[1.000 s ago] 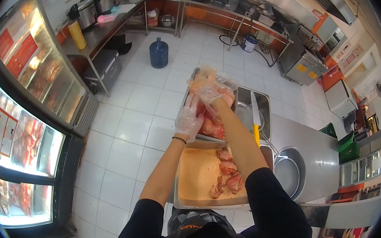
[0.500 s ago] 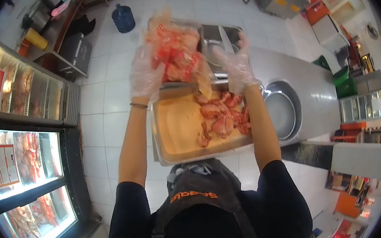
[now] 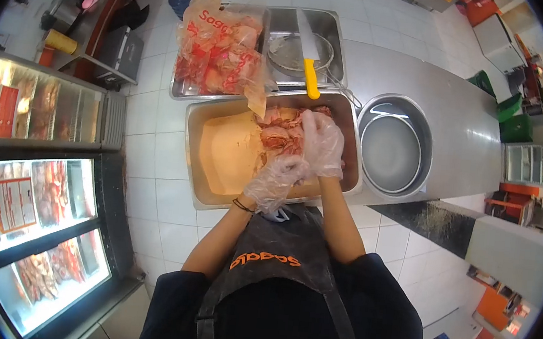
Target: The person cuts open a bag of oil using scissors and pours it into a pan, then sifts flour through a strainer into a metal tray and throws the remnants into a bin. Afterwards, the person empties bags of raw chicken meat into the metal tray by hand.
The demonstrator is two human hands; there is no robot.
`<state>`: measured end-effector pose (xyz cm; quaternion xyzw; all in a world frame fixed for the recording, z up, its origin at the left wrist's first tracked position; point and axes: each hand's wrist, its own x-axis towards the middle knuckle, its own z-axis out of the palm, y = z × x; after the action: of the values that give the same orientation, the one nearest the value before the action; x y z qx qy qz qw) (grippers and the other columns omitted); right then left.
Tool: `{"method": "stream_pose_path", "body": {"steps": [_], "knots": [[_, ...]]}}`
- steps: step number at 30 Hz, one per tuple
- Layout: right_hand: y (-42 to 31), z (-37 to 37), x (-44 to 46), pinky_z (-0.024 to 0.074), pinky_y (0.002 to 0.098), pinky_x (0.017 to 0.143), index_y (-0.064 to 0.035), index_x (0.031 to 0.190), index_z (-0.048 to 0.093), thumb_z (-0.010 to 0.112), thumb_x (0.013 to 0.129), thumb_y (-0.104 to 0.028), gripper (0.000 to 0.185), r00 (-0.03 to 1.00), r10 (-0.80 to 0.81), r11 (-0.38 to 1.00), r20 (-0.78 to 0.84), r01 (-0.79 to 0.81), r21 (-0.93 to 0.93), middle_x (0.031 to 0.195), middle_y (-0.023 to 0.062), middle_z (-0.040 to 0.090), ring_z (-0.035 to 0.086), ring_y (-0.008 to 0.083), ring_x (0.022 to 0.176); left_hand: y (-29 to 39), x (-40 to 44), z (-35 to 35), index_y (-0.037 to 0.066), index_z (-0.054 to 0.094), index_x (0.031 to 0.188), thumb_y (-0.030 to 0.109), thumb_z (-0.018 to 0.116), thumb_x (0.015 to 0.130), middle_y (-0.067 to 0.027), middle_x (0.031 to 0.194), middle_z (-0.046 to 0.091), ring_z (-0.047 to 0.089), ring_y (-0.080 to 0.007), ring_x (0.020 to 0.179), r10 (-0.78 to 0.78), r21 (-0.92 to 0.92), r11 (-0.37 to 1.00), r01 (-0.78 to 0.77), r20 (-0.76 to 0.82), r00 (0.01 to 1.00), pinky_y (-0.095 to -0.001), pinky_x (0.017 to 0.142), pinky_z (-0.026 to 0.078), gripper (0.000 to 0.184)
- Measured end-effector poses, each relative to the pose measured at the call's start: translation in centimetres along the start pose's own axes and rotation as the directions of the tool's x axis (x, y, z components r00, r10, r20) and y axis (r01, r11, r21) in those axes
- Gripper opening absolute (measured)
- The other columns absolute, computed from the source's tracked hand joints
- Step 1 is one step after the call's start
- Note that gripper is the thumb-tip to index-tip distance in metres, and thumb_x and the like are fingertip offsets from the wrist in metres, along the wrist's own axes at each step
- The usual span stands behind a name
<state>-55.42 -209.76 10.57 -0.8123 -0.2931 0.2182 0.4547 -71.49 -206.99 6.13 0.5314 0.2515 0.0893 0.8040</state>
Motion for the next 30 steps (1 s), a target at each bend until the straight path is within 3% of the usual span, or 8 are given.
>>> {"method": "stream_pose_path", "body": {"steps": [2,6,11,14,18,27,28,30], "knots": [[1.1,-0.9,1.0,0.0537,0.0414,0.09,-0.0017,0.119,0.068,0.078,0.096,-0.023,0.034,0.987,-0.147,0.982,-0.058,0.139,-0.125,0.106,0.0156,0.07,0.069,0.0293,0.101,-0.2,-0.1,0.4,0.004,0.069,0.101,0.023,0.062,0.11,-0.0027,0.089,0.067,0.062,-0.0109,0.082,0.029,-0.074,0.997,-0.031,-0.026,0.999,-0.0286,0.078,0.053,0.021],[4.4,0.9,2.5,0.0539,0.0372,0.085,-0.0041,0.129,0.06,0.082,0.092,-0.019,0.046,0.946,-0.131,0.946,-0.297,0.209,0.246,0.108,0.0104,0.067,0.066,0.0227,0.099,0.7,0.3,-0.2,0.005,0.069,0.102,0.027,0.065,0.108,-0.0023,0.093,0.068,0.063,-0.0124,0.087,-0.029,0.044,0.998,0.036,-0.147,0.989,-0.0311,0.084,0.053,0.023],[7.8,-1.6,3.4,0.0522,0.0295,0.084,-0.0045,0.119,0.061,0.08,0.092,-0.014,0.034,0.997,0.076,0.899,-0.017,-0.061,0.435,0.104,0.0041,0.064,0.061,0.0132,0.094,-0.6,2.7,-4.5,0.002,0.065,0.118,0.032,0.069,0.104,-0.0068,0.114,0.069,0.064,-0.016,0.105,-0.117,-0.336,0.927,-0.169,-0.686,0.718,-0.0345,0.094,0.052,0.033],[10.4,-2.4,3.6,0.0517,0.0282,0.083,-0.0039,0.114,0.064,0.077,0.096,-0.015,0.026,0.998,0.061,0.883,0.021,-0.064,0.466,0.102,0.0028,0.064,0.06,0.0113,0.092,0.3,5.9,-7.6,0.001,0.06,0.128,0.027,0.068,0.104,-0.0099,0.124,0.066,0.063,-0.0193,0.111,-0.181,-0.416,0.887,-0.202,-0.715,0.675,-0.0353,0.1,0.052,0.036],[11.6,-4.2,3.4,0.0515,0.0281,0.084,-0.004,0.116,0.066,0.075,0.098,-0.015,0.023,0.998,0.055,0.864,0.018,-0.057,0.5,0.103,0.0021,0.064,0.059,0.0105,0.093,-1.4,9.1,-11.9,0.001,0.061,0.121,0.015,0.066,0.103,-0.0097,0.115,0.064,0.063,-0.0209,0.103,0.225,0.257,0.962,-0.096,-0.54,0.811,-0.0329,0.093,0.053,0.024],[12.6,-6.1,3.6,0.0507,0.0264,0.079,-0.0029,0.118,0.065,0.073,0.1,-0.012,0.021,0.998,0.059,0.842,0.005,-0.052,0.536,0.097,0.0013,0.065,0.061,0.0094,0.089,7.5,11.7,-8.9,0.002,0.07,0.106,0.021,0.067,0.102,-0.0116,0.11,0.069,0.069,-0.024,0.098,-0.07,-0.545,0.665,-0.511,-0.726,0.684,-0.0333,0.086,0.056,0.02],[12.9,-6.1,3.6,0.0507,0.0268,0.081,-0.0037,0.117,0.066,0.074,0.1,-0.013,0.021,0.998,0.069,0.841,0.015,-0.066,0.538,0.098,0.0012,0.065,0.061,0.0097,0.09,6.7,11.5,-10.8,0.001,0.07,0.106,0.021,0.067,0.102,-0.015,0.112,0.07,0.069,-0.0283,0.101,0.09,-0.203,0.893,-0.403,-0.796,0.599,-0.0368,0.088,0.056,0.021],[13.6,-5.8,3.6,0.0507,0.0276,0.085,-0.0051,0.115,0.068,0.075,0.099,-0.016,0.021,0.995,0.094,0.838,0.038,-0.1,0.537,0.1,0.001,0.065,0.06,0.0101,0.093,5.2,11.1,-13.7,0.0,0.072,0.107,0.021,0.066,0.101,-0.0214,0.115,0.071,0.069,-0.0364,0.108,0.368,0.456,0.89,0.004,-0.723,0.585,-0.0432,0.092,0.055,0.023]]}}
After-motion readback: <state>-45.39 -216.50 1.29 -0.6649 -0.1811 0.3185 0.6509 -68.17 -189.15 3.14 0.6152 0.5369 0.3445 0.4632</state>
